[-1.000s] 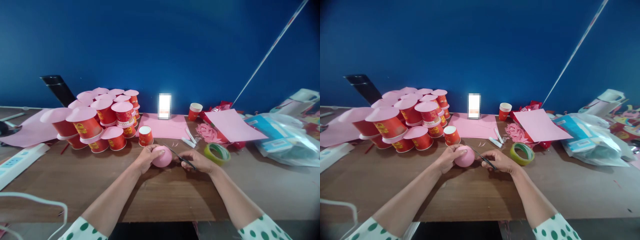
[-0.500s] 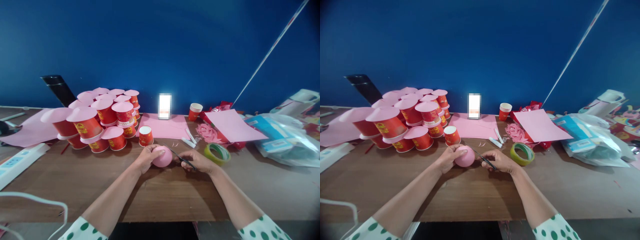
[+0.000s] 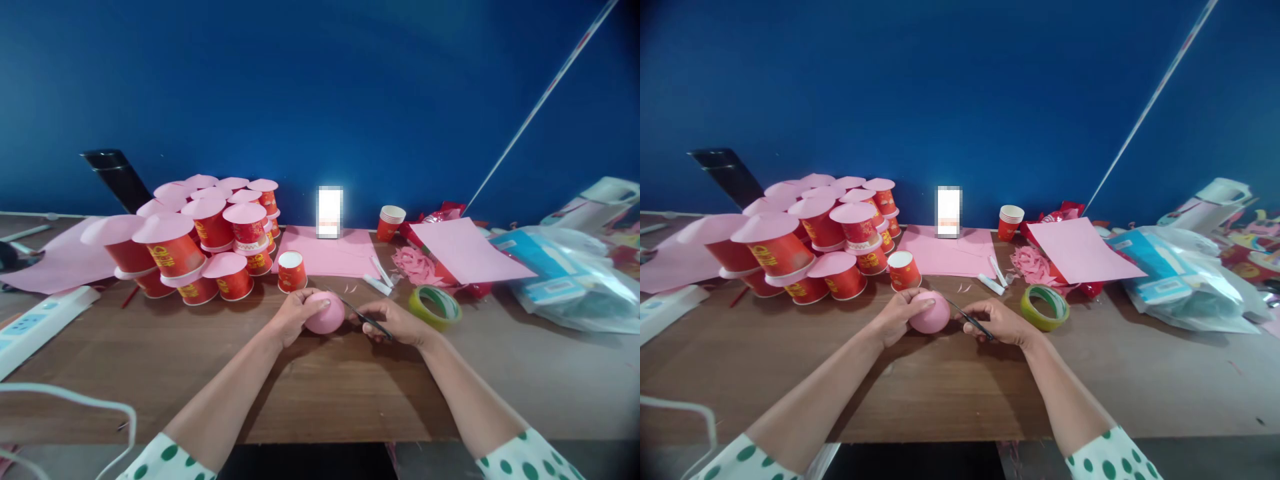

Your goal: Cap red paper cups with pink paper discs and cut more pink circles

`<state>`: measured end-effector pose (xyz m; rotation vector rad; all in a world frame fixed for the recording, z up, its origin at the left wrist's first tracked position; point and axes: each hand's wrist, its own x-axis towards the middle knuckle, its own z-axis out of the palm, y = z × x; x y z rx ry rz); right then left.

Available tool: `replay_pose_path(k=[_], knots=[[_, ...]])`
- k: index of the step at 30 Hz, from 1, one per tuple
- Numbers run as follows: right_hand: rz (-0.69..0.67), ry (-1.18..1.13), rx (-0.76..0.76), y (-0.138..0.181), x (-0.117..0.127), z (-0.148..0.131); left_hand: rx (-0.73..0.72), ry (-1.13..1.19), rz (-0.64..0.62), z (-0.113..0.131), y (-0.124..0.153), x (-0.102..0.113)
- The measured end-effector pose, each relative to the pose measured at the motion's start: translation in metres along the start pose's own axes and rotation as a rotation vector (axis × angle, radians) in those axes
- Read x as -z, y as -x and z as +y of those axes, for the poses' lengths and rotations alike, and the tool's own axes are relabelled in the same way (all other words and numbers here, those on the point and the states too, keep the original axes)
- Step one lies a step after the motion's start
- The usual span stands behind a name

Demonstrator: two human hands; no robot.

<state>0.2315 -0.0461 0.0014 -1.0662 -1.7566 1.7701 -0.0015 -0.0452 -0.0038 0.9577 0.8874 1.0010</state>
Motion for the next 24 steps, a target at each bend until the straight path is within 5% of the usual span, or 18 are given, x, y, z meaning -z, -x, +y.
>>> replay_pose_path(k=[24], knots=[[0.004, 0.047, 0.026, -0.0006, 0.0006, 0.0022, 0.023, 0.007, 0.034, 0.0011, 0.0005, -0.0009]])
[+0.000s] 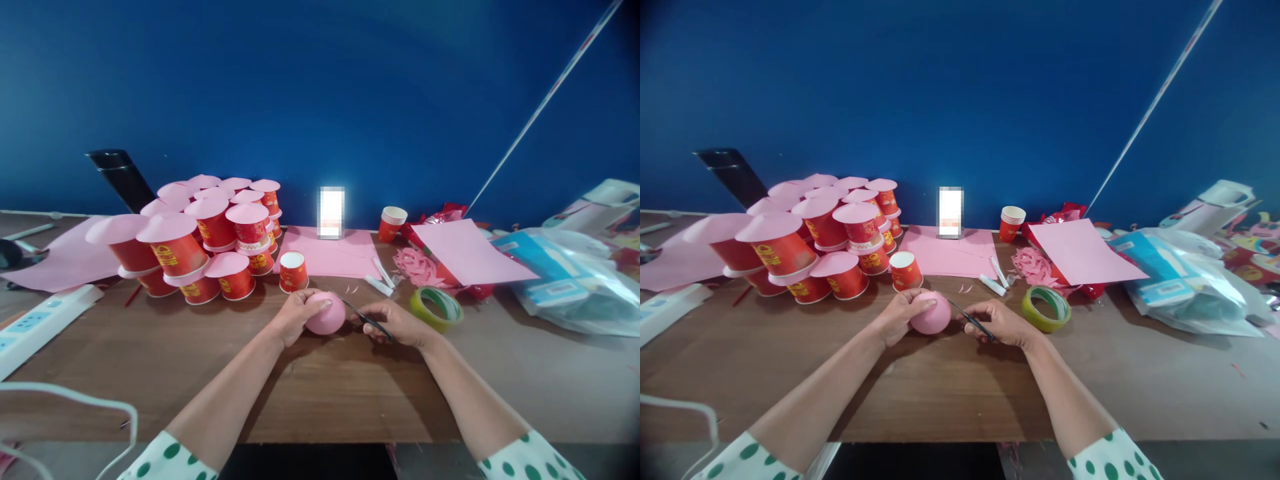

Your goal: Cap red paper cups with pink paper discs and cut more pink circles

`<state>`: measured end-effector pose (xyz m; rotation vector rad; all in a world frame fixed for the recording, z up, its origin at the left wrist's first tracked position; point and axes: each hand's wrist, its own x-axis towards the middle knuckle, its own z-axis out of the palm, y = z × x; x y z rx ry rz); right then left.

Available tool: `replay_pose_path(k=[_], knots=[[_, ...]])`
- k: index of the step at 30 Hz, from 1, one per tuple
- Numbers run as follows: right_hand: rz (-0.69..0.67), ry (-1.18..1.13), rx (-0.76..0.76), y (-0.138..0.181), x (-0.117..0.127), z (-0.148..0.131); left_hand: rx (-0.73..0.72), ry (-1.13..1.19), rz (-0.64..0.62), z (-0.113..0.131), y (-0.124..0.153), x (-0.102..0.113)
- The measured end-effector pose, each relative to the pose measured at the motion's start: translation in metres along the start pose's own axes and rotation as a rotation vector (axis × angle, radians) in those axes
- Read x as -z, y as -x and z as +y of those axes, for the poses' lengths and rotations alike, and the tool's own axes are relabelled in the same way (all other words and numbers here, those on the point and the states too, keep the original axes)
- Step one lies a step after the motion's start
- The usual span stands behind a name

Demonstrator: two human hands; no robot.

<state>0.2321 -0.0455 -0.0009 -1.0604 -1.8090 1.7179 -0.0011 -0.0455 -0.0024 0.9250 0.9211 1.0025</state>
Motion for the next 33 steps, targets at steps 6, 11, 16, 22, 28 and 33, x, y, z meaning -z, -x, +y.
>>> replay_pose_path(k=[6, 11, 16, 22, 28, 33], knots=[[-0.001, -0.001, -0.001, 0.0003, -0.0003, -0.0013, -0.006, -0.004, 0.004, 0.001, 0.0, -0.0003], [0.008, 0.028, -0.008, 0.0005, 0.0001, -0.0009, 0.006, -0.008, 0.021, 0.0005, -0.0005, 0.0006], [0.001, 0.018, -0.012, 0.0004, -0.0003, -0.001, 0.008, 0.007, 0.022, 0.0007, -0.0003, 0.0007], [-0.002, 0.009, -0.022, 0.0004, -0.0002, -0.0021, 0.016, 0.019, 0.018, -0.001, -0.0016, 0.0025], [0.005, 0.026, -0.017, 0.0003, 0.0002, -0.0016, 0.017, 0.029, 0.009, -0.0026, -0.003, 0.0044], [0.001, 0.035, -0.038, 0.0008, 0.0, -0.0044, 0.016, 0.024, 0.007, -0.0022, -0.0021, 0.0041]])
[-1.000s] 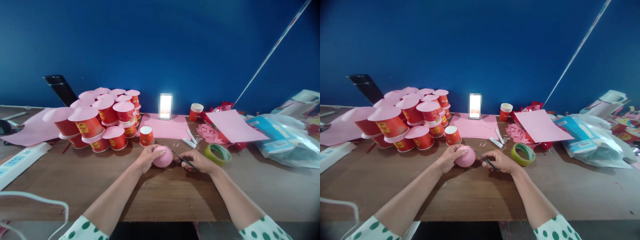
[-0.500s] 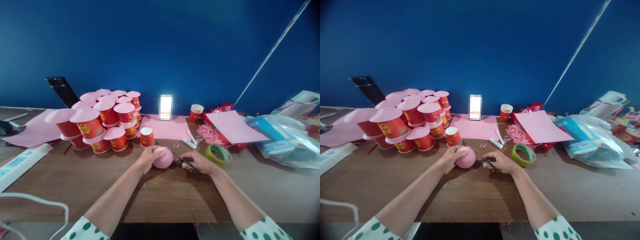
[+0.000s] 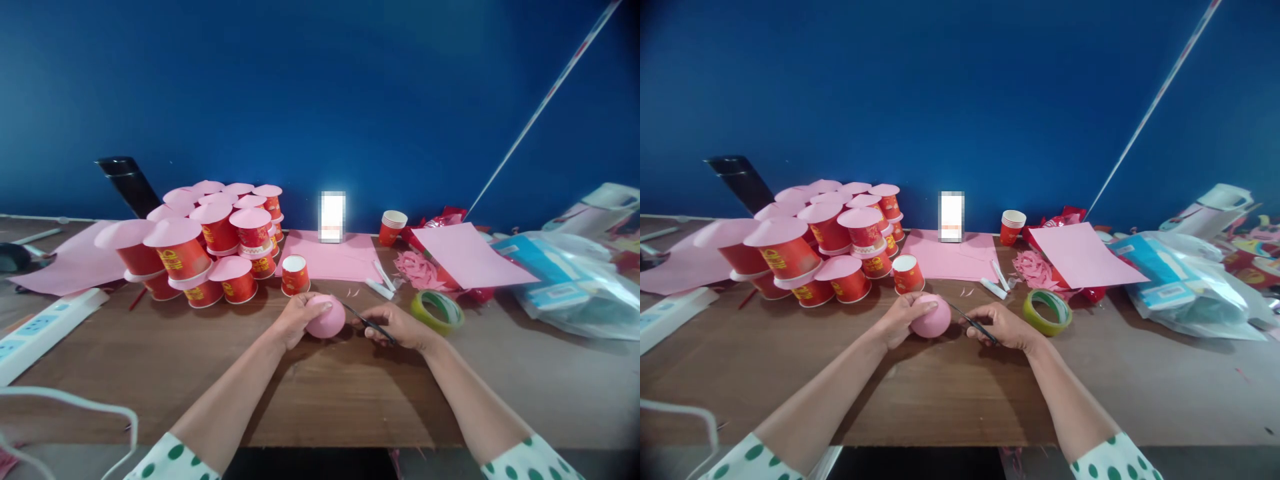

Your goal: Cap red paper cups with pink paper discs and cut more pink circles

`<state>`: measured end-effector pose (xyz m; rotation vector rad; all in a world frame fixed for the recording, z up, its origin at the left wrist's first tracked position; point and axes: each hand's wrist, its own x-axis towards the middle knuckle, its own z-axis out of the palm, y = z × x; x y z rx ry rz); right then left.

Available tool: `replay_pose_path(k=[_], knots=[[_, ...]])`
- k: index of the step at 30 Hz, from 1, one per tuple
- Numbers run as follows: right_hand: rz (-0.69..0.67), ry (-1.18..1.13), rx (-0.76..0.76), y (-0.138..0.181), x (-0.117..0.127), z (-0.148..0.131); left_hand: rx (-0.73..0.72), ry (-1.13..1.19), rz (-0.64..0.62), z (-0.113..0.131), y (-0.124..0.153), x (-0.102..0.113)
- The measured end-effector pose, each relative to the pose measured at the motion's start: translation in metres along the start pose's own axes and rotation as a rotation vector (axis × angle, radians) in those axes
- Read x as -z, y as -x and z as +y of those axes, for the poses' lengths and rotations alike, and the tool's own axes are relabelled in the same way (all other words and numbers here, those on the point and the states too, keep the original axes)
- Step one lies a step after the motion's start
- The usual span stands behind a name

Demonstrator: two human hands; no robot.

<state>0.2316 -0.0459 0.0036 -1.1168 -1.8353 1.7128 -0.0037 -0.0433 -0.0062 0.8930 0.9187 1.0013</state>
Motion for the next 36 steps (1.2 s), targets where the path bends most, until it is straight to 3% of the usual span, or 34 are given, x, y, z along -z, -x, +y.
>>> replay_pose_path(k=[36], knots=[[-0.025, 0.02, -0.018, 0.0017, 0.0043, 0.0022, 0.01, -0.054, -0.034, 0.0017, 0.0, 0.004]])
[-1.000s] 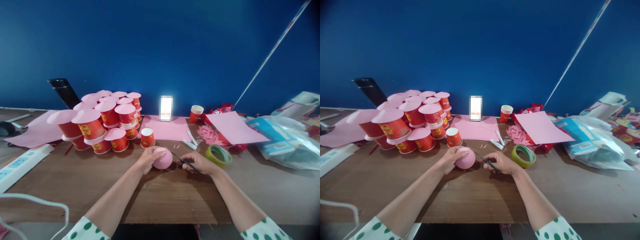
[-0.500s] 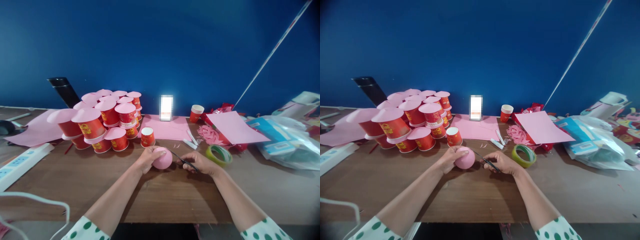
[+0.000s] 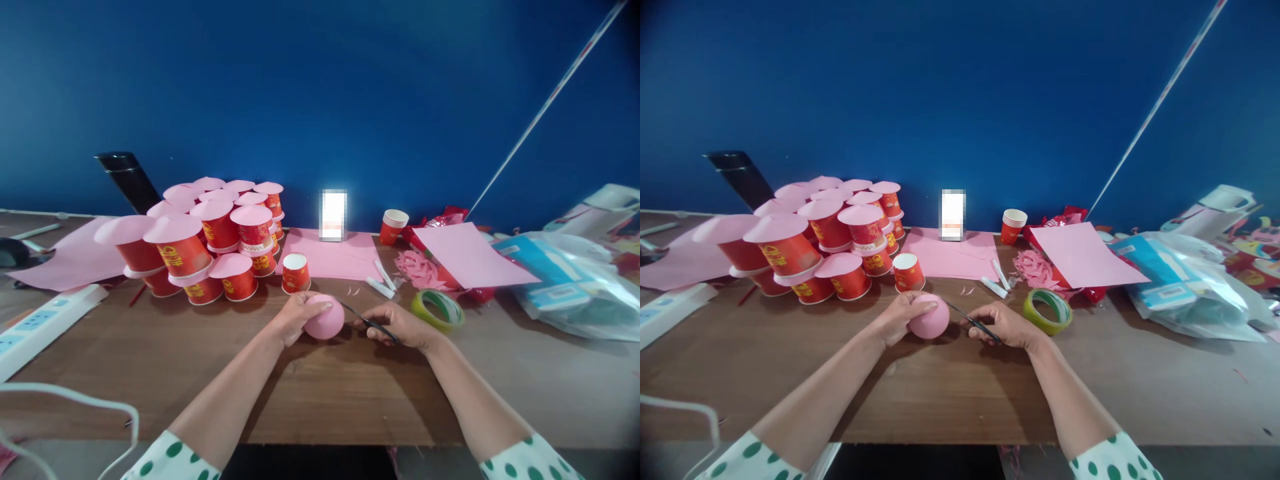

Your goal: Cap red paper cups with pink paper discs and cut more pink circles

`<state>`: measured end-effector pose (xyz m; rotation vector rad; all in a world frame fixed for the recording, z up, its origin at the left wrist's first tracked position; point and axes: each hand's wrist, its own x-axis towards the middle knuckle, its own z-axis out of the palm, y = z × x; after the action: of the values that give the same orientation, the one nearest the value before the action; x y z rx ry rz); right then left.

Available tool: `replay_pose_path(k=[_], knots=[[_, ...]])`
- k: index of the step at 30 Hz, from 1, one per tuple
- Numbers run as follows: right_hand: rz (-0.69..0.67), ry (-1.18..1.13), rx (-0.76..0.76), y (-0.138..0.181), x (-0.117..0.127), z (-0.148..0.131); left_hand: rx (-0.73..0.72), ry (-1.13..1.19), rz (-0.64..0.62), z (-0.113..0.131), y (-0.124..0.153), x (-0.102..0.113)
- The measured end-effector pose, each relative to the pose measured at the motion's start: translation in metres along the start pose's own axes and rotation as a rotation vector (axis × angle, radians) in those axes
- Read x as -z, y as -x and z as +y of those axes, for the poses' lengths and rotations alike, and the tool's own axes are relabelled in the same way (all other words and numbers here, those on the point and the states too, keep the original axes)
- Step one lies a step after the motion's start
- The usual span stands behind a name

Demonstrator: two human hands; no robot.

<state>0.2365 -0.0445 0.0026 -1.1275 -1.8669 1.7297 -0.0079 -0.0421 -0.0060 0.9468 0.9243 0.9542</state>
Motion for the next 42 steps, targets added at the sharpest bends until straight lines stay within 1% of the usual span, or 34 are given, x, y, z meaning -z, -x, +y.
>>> replay_pose_path(k=[11, 23, 29, 37, 42], knots=[[0.002, 0.011, -0.004, 0.0011, -0.0007, -0.0028, -0.002, -0.009, 0.002, 0.001, 0.0004, -0.0007], [0.002, 0.017, -0.003, 0.0009, -0.0007, -0.0031, 0.009, -0.002, -0.024, 0.001, 0.0001, 0.0007], [-0.004, 0.009, -0.001, 0.0006, -0.0005, -0.0027, 0.006, -0.015, -0.011, 0.0007, -0.0002, 0.0009], [-0.001, 0.004, 0.002, -0.0001, -0.0012, -0.0012, -0.003, -0.016, -0.035, 0.0005, 0.0, 0.0005], [0.049, -0.065, 0.008, -0.0007, -0.0017, -0.0007, -0.005, -0.018, 0.001, 0.0025, 0.0016, -0.0015]])
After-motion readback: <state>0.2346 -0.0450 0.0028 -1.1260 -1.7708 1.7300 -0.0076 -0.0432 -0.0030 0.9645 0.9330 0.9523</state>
